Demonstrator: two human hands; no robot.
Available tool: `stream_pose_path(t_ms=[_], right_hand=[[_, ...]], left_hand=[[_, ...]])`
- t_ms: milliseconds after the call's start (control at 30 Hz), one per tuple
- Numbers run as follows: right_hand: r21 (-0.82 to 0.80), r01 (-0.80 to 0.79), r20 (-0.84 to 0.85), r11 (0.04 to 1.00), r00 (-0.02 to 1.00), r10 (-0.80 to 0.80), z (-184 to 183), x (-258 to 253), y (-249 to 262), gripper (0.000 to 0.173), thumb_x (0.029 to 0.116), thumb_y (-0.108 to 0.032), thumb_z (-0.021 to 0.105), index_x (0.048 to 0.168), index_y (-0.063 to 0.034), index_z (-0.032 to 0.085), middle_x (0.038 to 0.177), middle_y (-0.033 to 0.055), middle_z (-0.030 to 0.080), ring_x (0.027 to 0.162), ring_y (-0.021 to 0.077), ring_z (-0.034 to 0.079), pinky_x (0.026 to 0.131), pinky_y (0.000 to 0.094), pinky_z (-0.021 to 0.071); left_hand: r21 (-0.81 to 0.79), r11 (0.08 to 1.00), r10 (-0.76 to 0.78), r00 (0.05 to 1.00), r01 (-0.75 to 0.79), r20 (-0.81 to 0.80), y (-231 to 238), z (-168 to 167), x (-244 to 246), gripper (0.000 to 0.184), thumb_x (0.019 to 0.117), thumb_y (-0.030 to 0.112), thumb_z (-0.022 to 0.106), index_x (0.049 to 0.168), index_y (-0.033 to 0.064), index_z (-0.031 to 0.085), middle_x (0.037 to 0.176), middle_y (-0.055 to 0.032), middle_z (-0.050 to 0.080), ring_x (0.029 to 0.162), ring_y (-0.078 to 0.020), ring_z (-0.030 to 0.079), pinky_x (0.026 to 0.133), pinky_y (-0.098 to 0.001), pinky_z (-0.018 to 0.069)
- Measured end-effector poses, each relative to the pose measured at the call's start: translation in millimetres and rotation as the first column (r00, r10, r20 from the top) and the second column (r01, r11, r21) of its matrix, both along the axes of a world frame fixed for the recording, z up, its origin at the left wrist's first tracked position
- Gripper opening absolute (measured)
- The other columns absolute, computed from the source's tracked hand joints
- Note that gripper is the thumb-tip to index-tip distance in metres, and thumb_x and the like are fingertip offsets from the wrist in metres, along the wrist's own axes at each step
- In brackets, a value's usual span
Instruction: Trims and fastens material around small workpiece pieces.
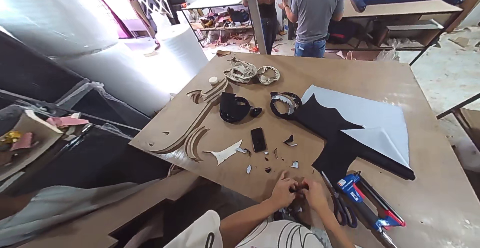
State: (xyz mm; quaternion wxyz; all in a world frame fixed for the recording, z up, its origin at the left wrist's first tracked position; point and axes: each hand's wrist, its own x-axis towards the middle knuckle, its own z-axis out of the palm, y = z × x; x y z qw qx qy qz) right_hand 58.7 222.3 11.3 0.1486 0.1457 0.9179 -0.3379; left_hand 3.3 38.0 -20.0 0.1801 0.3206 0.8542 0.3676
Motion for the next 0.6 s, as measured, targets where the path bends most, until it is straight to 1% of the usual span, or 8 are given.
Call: stream_pose_path(t_ms=[33, 100, 167, 233, 333, 433, 533, 600], right_hand=[[-0.027, 0.027, -0.045, 0.999, 0.999, -0.028, -2, 4, -1, 0.013, 0.0894, -0.012, 0.072, 0.102, -0.0127, 0.076, 0.103, 0.0088, 0.074, 0.102, 0.0265, 0.07, 0.094, 0.0511, 0.0557], [-0.036, 0.11, -0.201, 0.993, 0.973, -0.115, 1, 24, -2, 0.012, 0.0943, -0.014, 0.07, 0.103, -0.0103, 0.077, 0.104, 0.0097, 0.074, 0.103, 0.0261, 0.071, 0.095, 0.0494, 0.0568], [0.086, 0.274, -0.3, 0.958, 0.924, -0.238, 20, 49, 7, 0.023, 0.1002, -0.022, 0.063, 0.113, -0.0067, 0.074, 0.114, 0.0176, 0.07, 0.111, 0.0338, 0.067, 0.098, 0.0527, 0.0557], [0.276, 0.451, -0.346, 0.849, 0.871, -0.35, 35, 82, 30, 0.042, 0.1013, -0.037, 0.06, 0.123, -0.0024, 0.069, 0.125, 0.0276, 0.064, 0.121, 0.0455, 0.06, 0.102, 0.0579, 0.051], [0.379, 0.505, -0.173, 0.775, 0.862, -0.477, 36, 127, 57, 0.075, 0.0914, -0.053, 0.071, 0.142, -0.0002, 0.054, 0.143, 0.0344, 0.049, 0.135, 0.0536, 0.046, 0.11, 0.0656, 0.0409], [0.408, 0.477, -0.169, 0.779, 0.878, -0.449, 27, 116, 79, 0.082, 0.0867, -0.05, 0.079, 0.149, -0.0073, 0.048, 0.142, 0.0336, 0.048, 0.128, 0.0553, 0.048, 0.102, 0.0697, 0.044], [0.401, 0.459, -0.049, 0.793, 0.875, -0.482, 34, 113, 88, 0.091, 0.0856, -0.051, 0.08, 0.157, -0.014, 0.038, 0.147, 0.0366, 0.04, 0.13, 0.0601, 0.043, 0.102, 0.0745, 0.0407], [0.37, 0.441, 0.007, 0.818, 0.879, -0.477, 35, 114, 100, 0.086, 0.0892, -0.05, 0.077, 0.157, -0.0146, 0.039, 0.145, 0.0349, 0.045, 0.13, 0.0582, 0.045, 0.101, 0.0735, 0.0414]], left_hand=[[0.014, 1.0, 0.005, 1.0, -0.005, -0.026, 0, 0, 0, 0.025, 0.0878, 0.024, 0.074, 0.111, 0.0134, 0.076, 0.102, 0.0033, 0.077, 0.114, -0.0094, 0.067, 0.129, -0.0427, 0.0169], [0.022, 0.999, 0.032, 0.998, -0.03, -0.053, 0, 1, 2, 0.023, 0.089, 0.027, 0.075, 0.109, 0.0159, 0.077, 0.099, 0.0036, 0.077, 0.111, -0.0096, 0.068, 0.129, -0.0462, 0.0164], [-0.026, 0.995, 0.089, 0.992, -0.091, -0.091, 0, 5, -1, 0.024, 0.0881, 0.041, 0.076, 0.105, 0.0241, 0.079, 0.111, -0.0004, 0.073, 0.128, -0.0235, 0.057, 0.126, -0.0516, 0.0253], [-0.072, 0.99, 0.108, 0.981, -0.121, -0.162, 0, 2, 1, 0.029, 0.0884, 0.053, 0.073, 0.103, 0.0285, 0.08, 0.118, -0.0066, 0.071, 0.134, -0.0329, 0.053, 0.126, -0.0587, 0.0189], [-0.138, 0.984, 0.096, 0.985, -0.117, -0.144, -9, -11, 18, 0.029, 0.0882, 0.054, 0.073, 0.1, 0.0285, 0.08, 0.12, -0.0069, 0.069, 0.138, -0.0359, 0.047, 0.126, -0.0619, 0.0156], [-0.049, 0.994, 0.091, 0.988, -0.098, -0.128, -3, -16, 9, 0.025, 0.0925, 0.046, 0.073, 0.106, 0.0254, 0.079, 0.116, -0.002, 0.071, 0.137, -0.0303, 0.048, 0.126, -0.0632, 0.0079], [0.07, 0.987, 0.156, 0.974, -0.146, -0.165, -2, -20, 11, 0.022, 0.091, 0.043, 0.075, 0.1, 0.0232, 0.08, 0.105, 0.0013, 0.074, 0.125, -0.0253, 0.059, 0.126, -0.0639, 0.0091], [0.092, 0.984, 0.163, 0.973, -0.15, -0.162, -1, -20, 12, 0.021, 0.0907, 0.041, 0.076, 0.099, 0.0213, 0.08, 0.103, 0.0015, 0.075, 0.121, -0.0242, 0.061, 0.125, -0.0648, 0.0093]])
